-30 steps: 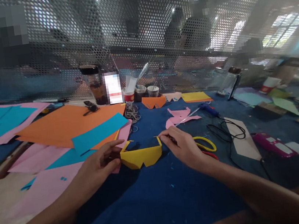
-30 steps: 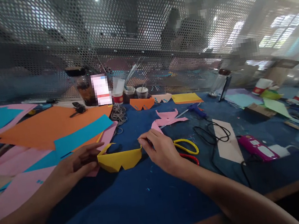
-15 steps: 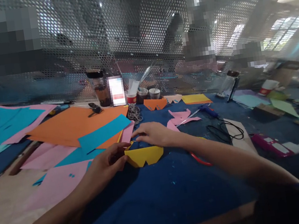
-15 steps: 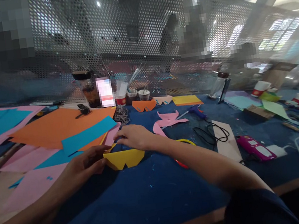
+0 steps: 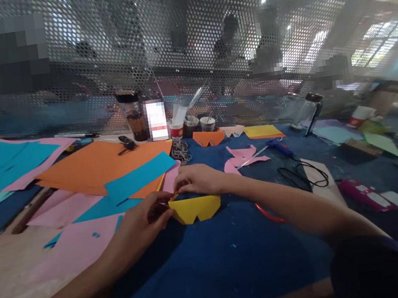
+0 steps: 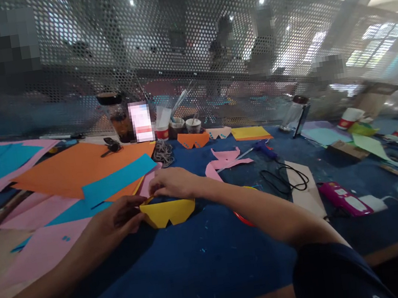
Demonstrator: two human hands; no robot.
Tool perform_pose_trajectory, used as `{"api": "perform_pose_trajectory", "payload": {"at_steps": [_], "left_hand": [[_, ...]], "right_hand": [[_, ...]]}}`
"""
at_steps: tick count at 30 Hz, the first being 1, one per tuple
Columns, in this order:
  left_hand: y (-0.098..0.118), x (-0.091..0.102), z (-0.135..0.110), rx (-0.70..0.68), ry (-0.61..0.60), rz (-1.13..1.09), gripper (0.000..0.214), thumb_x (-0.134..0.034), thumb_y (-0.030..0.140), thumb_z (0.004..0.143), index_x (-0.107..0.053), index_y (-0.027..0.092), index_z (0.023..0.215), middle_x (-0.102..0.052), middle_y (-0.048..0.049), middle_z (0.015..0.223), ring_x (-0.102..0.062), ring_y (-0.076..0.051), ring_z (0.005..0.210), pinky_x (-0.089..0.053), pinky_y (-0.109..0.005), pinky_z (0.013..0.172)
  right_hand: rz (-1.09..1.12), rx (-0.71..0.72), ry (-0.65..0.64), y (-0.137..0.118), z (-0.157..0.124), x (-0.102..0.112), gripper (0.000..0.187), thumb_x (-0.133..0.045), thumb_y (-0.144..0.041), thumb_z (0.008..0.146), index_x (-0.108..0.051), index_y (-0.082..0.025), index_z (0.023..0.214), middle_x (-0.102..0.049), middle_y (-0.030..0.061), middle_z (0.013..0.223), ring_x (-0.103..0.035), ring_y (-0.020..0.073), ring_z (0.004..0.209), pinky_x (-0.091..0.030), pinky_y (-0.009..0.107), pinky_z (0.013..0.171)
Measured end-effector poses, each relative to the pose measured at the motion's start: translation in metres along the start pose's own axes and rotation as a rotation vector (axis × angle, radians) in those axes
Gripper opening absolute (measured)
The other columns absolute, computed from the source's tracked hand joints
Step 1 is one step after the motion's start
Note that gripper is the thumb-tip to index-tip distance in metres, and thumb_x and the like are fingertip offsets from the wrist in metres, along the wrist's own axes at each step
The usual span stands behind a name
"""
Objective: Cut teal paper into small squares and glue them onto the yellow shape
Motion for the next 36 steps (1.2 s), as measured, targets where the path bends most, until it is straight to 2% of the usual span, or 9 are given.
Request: {"api": "perform_pose_trajectory", "payload": {"at_steps": [8, 18, 23, 26, 28, 32, 34, 36], "left_hand": [[-0.004, -0.001, 0.001, -0.031, 0.046, 0.015, 0.038, -0.062, 0.048, 0.089, -0.063, 0.023, 0.118, -0.076, -0.0073, 0.099, -0.075, -0.028, 0.085, -0.063, -0.042, 0.073], [0.001, -0.001, 0.000, -0.034, 0.058, -0.034, 0.039, -0.064, 0.048, 0.087, -0.065, 0.023, 0.116, -0.075, -0.0082, 0.103, -0.074, -0.028, 0.088, -0.063, -0.042, 0.074], [0.005, 0.000, -0.001, -0.101, 0.052, 0.018, 0.035, -0.061, 0.046, 0.090, -0.068, 0.023, 0.115, -0.070, -0.0042, 0.091, -0.068, -0.020, 0.068, -0.060, -0.036, 0.066], [0.005, 0.001, -0.001, -0.125, 0.051, 0.017, 0.032, -0.061, 0.045, 0.092, -0.069, 0.024, 0.114, -0.067, -0.0026, 0.090, -0.065, -0.018, 0.065, -0.058, -0.033, 0.064], [0.005, 0.001, -0.001, -0.121, 0.053, 0.011, 0.032, -0.061, 0.046, 0.092, -0.070, 0.025, 0.114, -0.067, -0.0025, 0.091, -0.064, -0.017, 0.064, -0.058, -0.033, 0.064], [0.003, 0.002, 0.001, -0.112, 0.058, -0.006, 0.032, -0.063, 0.047, 0.091, -0.072, 0.024, 0.111, -0.067, -0.0034, 0.095, -0.066, -0.018, 0.065, -0.060, -0.034, 0.065], [0.001, 0.004, 0.005, -0.131, 0.061, 0.013, 0.030, -0.065, 0.048, 0.090, -0.073, 0.025, 0.109, -0.068, -0.0050, 0.102, -0.070, -0.020, 0.072, -0.062, -0.035, 0.068], [-0.002, 0.008, 0.010, -0.187, 0.070, 0.066, 0.028, -0.067, 0.048, 0.089, -0.075, 0.027, 0.107, -0.069, -0.0070, 0.112, -0.072, -0.024, 0.088, -0.063, -0.036, 0.076]], "right_hand": [[-0.067, 0.017, 0.002, -0.005, -0.002, 0.001, 0.013, -0.064, -0.017, 0.099, -0.075, -0.021, 0.104, -0.074, 0.0055, 0.111, -0.066, 0.0191, 0.100, -0.045, 0.028, 0.078], [-0.113, 0.062, 0.017, -0.008, -0.004, 0.003, 0.013, -0.063, -0.020, 0.101, -0.075, -0.021, 0.106, -0.073, 0.0062, 0.107, -0.065, 0.0199, 0.100, -0.044, 0.029, 0.075], [-0.096, 0.053, 0.019, -0.008, -0.003, 0.002, 0.012, -0.065, -0.019, 0.099, -0.076, -0.021, 0.104, -0.074, 0.0052, 0.106, -0.067, 0.0192, 0.099, -0.045, 0.028, 0.076], [-0.077, 0.038, 0.043, -0.008, -0.007, 0.007, 0.015, -0.066, -0.020, 0.099, -0.073, -0.020, 0.113, -0.075, 0.0051, 0.109, -0.067, 0.0187, 0.100, -0.047, 0.027, 0.079], [-0.068, 0.010, 0.089, -0.008, -0.017, 0.014, 0.020, -0.064, -0.022, 0.101, -0.071, -0.021, 0.120, -0.074, 0.0055, 0.113, -0.066, 0.0186, 0.103, -0.047, 0.027, 0.084], [-0.054, -0.107, 0.182, -0.013, -0.055, 0.029, 0.018, -0.059, -0.026, 0.105, -0.076, -0.020, 0.107, -0.071, 0.0050, 0.100, -0.066, 0.0181, 0.095, -0.047, 0.028, 0.081], [0.012, -0.160, 0.174, -0.019, -0.078, 0.031, 0.020, -0.059, -0.029, 0.105, -0.077, -0.022, 0.105, -0.069, 0.0033, 0.095, -0.066, 0.0162, 0.088, -0.048, 0.027, 0.078], [0.057, -0.184, 0.163, -0.024, -0.097, 0.029, 0.018, -0.062, -0.032, 0.104, -0.078, -0.024, 0.106, -0.066, 0.0030, 0.097, -0.065, 0.0153, 0.086, -0.048, 0.027, 0.077]]}}
Point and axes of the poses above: each hand's wrist, its own z-axis towards the middle knuckle, its own x-axis out of the back of the hand, y = z × x, the point moved 2 cm from there along z, towards the middle knuckle
